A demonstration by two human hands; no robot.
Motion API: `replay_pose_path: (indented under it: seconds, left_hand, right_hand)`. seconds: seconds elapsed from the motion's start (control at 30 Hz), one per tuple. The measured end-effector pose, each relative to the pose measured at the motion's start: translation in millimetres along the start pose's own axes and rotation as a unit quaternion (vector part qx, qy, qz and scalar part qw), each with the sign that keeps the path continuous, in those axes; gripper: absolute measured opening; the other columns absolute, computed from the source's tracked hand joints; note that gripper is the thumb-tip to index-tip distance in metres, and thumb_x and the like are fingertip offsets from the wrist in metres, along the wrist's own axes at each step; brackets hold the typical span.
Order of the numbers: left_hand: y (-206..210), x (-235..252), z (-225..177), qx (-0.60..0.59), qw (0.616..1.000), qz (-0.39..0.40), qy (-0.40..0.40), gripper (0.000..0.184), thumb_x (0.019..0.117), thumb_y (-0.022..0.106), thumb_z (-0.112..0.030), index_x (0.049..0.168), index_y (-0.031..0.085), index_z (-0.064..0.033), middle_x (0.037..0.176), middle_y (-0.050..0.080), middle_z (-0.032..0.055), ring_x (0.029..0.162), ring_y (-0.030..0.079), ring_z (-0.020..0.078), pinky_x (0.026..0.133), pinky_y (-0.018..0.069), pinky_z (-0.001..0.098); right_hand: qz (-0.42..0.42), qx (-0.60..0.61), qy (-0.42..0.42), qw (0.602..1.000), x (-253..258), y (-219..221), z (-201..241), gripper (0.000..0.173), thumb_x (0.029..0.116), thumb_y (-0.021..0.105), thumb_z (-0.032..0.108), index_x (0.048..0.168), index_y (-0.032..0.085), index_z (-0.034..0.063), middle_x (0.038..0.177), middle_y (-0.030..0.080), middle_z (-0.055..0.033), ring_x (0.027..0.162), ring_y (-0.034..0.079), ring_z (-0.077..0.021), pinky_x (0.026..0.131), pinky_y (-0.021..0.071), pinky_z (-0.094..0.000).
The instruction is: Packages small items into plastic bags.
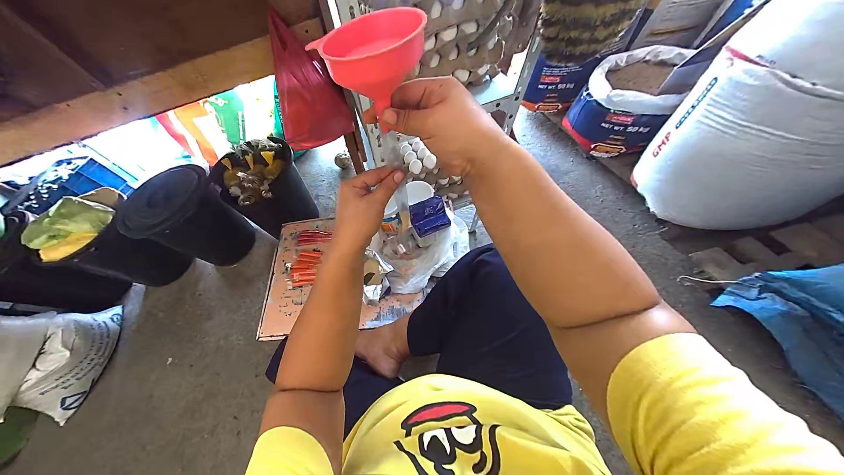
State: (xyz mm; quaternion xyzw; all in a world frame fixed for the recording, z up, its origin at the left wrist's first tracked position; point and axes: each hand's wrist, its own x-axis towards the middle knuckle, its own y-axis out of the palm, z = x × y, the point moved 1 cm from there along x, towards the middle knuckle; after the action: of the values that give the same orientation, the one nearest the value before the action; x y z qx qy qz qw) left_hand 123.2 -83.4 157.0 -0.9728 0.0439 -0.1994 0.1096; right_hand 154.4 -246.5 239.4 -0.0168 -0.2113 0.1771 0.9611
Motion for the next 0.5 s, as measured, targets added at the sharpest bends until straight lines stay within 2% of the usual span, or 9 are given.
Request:
replay_pose_path:
  seconds: [0.13,0.37,0.5]
  left_hand:
    - [6.3,5.1,12.7,-0.022,1.0,0.0,-0.013,0.019,0.0997,0.067,-0.016,0.108,0.077,-0.002,0.106,0.076,0.0064,0.102,0.07,0.0098,0.096,0.0554,0.0331]
    - [17.6,15.6,27.0,-0.06,0.998,0.019,-0.023,0.019,0.0984,0.068,-0.014,0.109,0.076,0.0002,0.111,0.076,0.0099,0.111,0.07,0.0146,0.102,0.0543,0.0354]
    - [22.5,17.8,35.4,-0.047,0.998,0.035,-0.032,0.019,0.0998,0.067,-0.015,0.108,0.077,-0.0012,0.109,0.076,0.0082,0.107,0.07,0.0132,0.099,0.0551,0.035]
  right_hand:
    - [-0.018,-0.01,-0.014,1.0,8.1,-0.9,7.5,0.008,0.0982,0.065,0.005,0.1,0.072,0.0037,0.096,0.074,-0.0008,0.09,0.068,-0.0045,0.086,0.0556,-0.0237]
    - [-0.056,-0.009,-0.018,0.998,18.7,-11.1,16.0,0.006,0.0964,0.067,0.004,0.099,0.072,0.0031,0.093,0.073,-0.0013,0.086,0.068,-0.0048,0.082,0.0565,-0.0235]
    - [-0.066,-0.025,-0.024,0.997,23.9,-22.8,20.8,0.007,0.0974,0.066,0.006,0.099,0.072,0.0042,0.093,0.073,-0.0005,0.084,0.066,-0.0037,0.079,0.0552,-0.0226]
